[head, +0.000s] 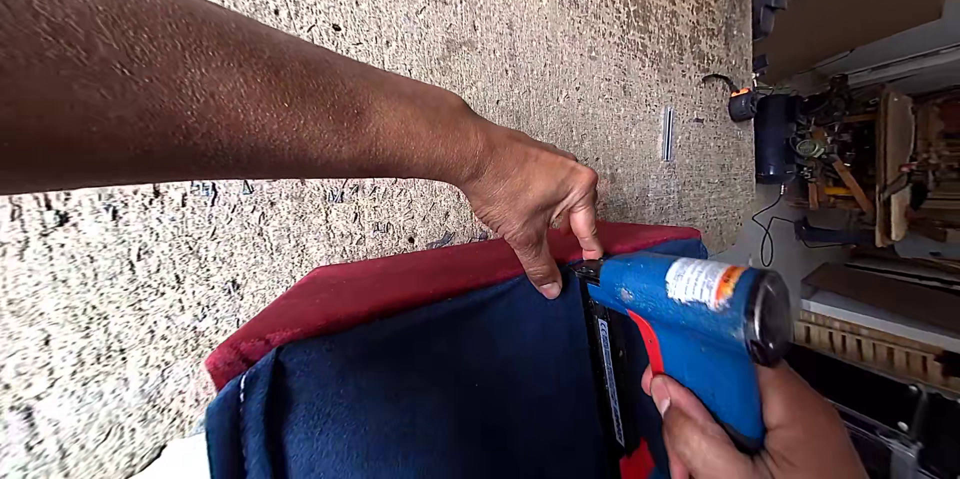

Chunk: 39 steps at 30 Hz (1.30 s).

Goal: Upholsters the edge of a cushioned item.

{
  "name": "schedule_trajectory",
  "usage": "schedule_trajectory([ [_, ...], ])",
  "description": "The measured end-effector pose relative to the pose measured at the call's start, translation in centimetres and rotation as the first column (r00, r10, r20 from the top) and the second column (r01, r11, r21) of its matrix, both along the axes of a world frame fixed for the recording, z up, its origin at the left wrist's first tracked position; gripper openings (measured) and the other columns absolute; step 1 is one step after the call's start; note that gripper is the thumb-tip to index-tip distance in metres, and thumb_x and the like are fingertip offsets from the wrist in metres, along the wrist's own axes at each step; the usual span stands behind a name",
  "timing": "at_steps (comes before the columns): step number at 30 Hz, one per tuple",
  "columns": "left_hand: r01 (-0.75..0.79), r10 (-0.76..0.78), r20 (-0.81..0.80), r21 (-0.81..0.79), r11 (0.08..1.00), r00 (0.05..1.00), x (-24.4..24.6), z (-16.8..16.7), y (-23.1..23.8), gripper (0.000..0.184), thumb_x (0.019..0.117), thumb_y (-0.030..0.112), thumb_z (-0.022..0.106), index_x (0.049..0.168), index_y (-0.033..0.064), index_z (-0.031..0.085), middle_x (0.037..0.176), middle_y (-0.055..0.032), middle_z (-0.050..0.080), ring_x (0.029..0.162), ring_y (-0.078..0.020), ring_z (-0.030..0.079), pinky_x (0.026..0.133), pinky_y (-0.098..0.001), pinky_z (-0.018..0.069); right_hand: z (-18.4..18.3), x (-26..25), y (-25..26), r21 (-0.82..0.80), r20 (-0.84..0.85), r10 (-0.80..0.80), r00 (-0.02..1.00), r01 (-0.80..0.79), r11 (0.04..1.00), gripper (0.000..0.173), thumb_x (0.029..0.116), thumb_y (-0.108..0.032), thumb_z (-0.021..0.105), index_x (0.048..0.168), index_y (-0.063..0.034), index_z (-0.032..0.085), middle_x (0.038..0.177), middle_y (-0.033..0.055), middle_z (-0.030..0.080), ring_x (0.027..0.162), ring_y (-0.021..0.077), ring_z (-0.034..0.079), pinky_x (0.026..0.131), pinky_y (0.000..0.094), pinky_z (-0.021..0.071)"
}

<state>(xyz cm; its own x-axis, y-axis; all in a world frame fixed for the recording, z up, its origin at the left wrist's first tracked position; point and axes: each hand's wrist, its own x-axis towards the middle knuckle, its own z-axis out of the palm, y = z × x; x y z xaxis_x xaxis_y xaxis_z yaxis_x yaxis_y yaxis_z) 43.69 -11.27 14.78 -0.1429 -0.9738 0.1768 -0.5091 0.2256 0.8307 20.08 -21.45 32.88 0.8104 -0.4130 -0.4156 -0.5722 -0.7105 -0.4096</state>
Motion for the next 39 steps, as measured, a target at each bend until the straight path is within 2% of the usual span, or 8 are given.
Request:
schedule_trajectory([
  [2,0.006,-0.005,0.029,-0.044,0.999,1.000,0.0,0.0,0.0,0.047,0.0755,0.059,0.081,0.114,0.0329,0.076,0.095,0.0146,0.071,0.082,0.0005,0.065,0.068,-0.0313,0.0559,0.8,-0.4,-0.9,0.041,0.040,-0.019,0.999,0.017,0.999,0.033,0.0945,-0.020,0.069,0.117,0.0027,0.060,0.089,0.0055,0.075,0.064,0.0150,0.072,0.056,0.0373,0.0639],
  [6,0.011,-0.011,0.014,0.041,0.999,1.000,-0.1,0.8,0.8,0.046,0.0796,0.050,0.084,0.121,0.0325,0.076,0.107,0.0104,0.073,0.094,-0.0020,0.068,0.080,-0.0333,0.0583,2.2,-2.6,-4.7,0.400,0.126,-0.078,0.989,0.021,0.916,0.027,0.0995,-0.014,0.062,0.122,0.0012,0.057,0.109,0.0158,0.074,0.070,0.0224,0.072,0.059,0.0412,0.0616],
  [13,-0.172,0.123,0.303,0.141,0.975,0.945,-2.2,4.7,3.0,0.038,0.0910,0.049,0.074,0.126,0.0361,0.072,0.125,-0.0007,0.066,0.100,-0.0210,0.068,0.078,-0.0506,0.0579,-5.7,-2.7,-15.0,0.916,-0.047,-0.127,0.991,0.094,0.389,0.030,0.1000,-0.032,0.063,0.123,-0.0145,0.070,0.107,0.0178,0.076,0.061,0.0204,0.071,0.053,0.0344,0.0609],
  [18,-0.650,0.606,0.395,-0.028,0.759,0.690,-7.5,6.0,11.6,0.029,0.1008,0.043,0.054,0.097,0.0238,0.077,0.089,0.0048,0.064,0.081,-0.0147,0.062,0.065,-0.0354,0.0515,-9.0,-1.0,-16.9,0.952,-0.129,-0.093,0.987,0.150,0.269,0.032,0.1010,-0.032,0.064,0.125,-0.0112,0.068,0.105,0.0212,0.075,0.061,0.0237,0.072,0.053,0.0367,0.0624],
  [23,-0.884,0.810,0.435,-0.060,0.463,0.394,-13.7,5.3,14.6,0.031,0.1016,0.041,0.057,0.103,0.0184,0.078,0.092,0.0027,0.070,0.083,-0.0153,0.064,0.068,-0.0343,0.0503,-9.4,-0.2,-16.8,0.940,-0.148,0.035,0.988,0.130,0.316,0.027,0.1016,-0.031,0.062,0.122,-0.0140,0.068,0.104,0.0178,0.075,0.060,0.0213,0.071,0.051,0.0352,0.0616],
  [32,-0.927,0.842,0.450,-0.074,0.368,0.298,-14.4,4.3,12.2,0.028,0.1024,0.029,0.050,0.087,0.0174,0.070,0.080,0.0042,0.063,0.079,-0.0158,0.061,0.067,-0.0333,0.0491,-8.5,-0.3,-16.3,0.934,-0.076,0.092,0.993,0.038,0.354,0.030,0.1011,-0.023,0.063,0.129,-0.0128,0.065,0.114,0.0181,0.074,0.068,0.0224,0.072,0.056,0.0362,0.0622],
  [34,-0.943,0.863,0.426,-0.064,0.327,0.271,-14.3,4.1,12.0,0.026,0.1002,0.028,0.051,0.085,0.0184,0.071,0.079,0.0058,0.062,0.078,-0.0131,0.059,0.065,-0.0299,0.0481,-7.0,-0.7,-15.1,0.903,-0.009,0.109,0.994,-0.038,0.428,0.030,0.0980,-0.018,0.067,0.128,-0.0142,0.065,0.112,0.0141,0.074,0.071,0.0202,0.072,0.061,0.0366,0.0614],
  [39,-0.952,0.866,0.434,-0.057,0.300,0.247,-13.9,4.3,11.6,0.024,0.0958,0.025,0.053,0.080,0.0168,0.070,0.074,0.0051,0.059,0.074,-0.0139,0.058,0.060,-0.0293,0.0459,-2.7,-1.6,-8.3,0.654,0.141,0.107,0.984,-0.174,0.736,0.035,0.0980,-0.011,0.067,0.128,0.0031,0.054,0.112,0.0168,0.072,0.081,0.0248,0.073,0.067,0.0442,0.0635],
])
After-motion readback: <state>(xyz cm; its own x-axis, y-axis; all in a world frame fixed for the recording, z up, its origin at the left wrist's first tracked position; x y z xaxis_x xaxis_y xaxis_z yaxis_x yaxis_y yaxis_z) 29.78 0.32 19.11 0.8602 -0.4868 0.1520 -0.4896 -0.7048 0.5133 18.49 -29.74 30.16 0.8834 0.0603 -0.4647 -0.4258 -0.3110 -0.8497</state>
